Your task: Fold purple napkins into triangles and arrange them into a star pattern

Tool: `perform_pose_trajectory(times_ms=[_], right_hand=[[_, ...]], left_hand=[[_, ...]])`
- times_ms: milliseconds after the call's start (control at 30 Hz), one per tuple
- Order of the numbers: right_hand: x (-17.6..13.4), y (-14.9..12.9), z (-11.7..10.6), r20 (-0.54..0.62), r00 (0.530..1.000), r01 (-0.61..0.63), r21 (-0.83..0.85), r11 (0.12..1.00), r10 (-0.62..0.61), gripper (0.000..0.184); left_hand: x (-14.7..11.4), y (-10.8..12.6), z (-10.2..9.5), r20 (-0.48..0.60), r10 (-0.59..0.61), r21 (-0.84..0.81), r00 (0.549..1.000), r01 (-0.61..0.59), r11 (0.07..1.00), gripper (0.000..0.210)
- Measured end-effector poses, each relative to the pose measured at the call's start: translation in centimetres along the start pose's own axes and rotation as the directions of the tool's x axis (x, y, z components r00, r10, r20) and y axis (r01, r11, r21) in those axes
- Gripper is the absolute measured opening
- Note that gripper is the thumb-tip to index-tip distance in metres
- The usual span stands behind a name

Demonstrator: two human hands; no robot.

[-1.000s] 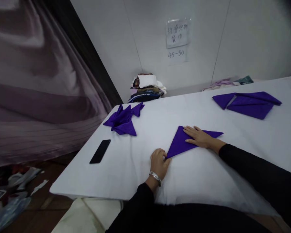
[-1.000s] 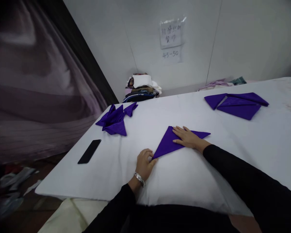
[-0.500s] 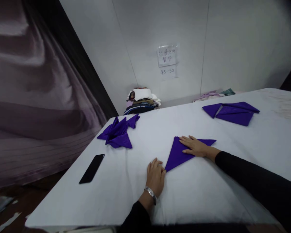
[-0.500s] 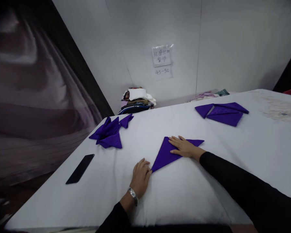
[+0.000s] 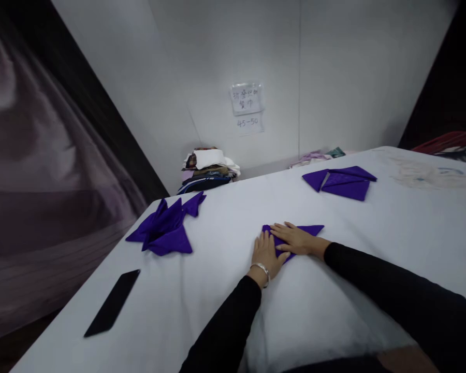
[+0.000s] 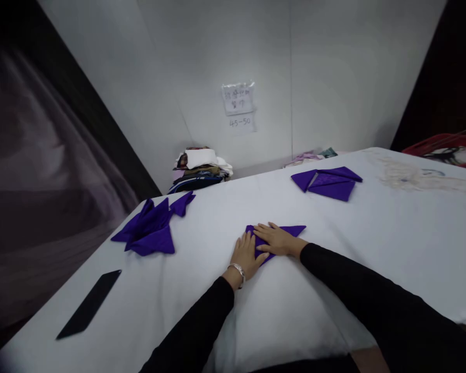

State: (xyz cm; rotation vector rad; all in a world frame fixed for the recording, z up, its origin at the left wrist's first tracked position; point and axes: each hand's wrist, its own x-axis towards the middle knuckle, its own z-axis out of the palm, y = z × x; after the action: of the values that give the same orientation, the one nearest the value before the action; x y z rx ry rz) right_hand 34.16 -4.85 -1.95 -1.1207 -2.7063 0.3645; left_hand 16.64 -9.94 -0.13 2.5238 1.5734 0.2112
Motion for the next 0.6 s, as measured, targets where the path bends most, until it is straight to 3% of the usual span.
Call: perform_pose_trajectory(times_ms=[133, 333, 600], right_hand=[[0.1, -0.1, -0.2, 0.009, 1.0, -0.01, 0.037, 0.999, 0.01, 0.065], [-0.4, 1.0, -1.0, 0.018, 1.0, 0.016, 0.06, 0.998, -0.017, 0.069], [-3.1, 6.8, -2.4, -0.003, 0.993, -0.116, 0.003, 0.993, 0.116, 0.062]], left_hand=[[0.4, -1.2, 1.2, 0.026, -0.031, 0.024, 0.999, 0.03, 0.999, 0.084], [0.2, -1.2, 1.2, 0.029, -0.024, 0.057, 0.999, 0.022, 0.998, 0.081], [-0.1, -1.1, 0.9, 0.039, -0.019, 0.069, 0.999, 0.017, 0.998, 0.077]])
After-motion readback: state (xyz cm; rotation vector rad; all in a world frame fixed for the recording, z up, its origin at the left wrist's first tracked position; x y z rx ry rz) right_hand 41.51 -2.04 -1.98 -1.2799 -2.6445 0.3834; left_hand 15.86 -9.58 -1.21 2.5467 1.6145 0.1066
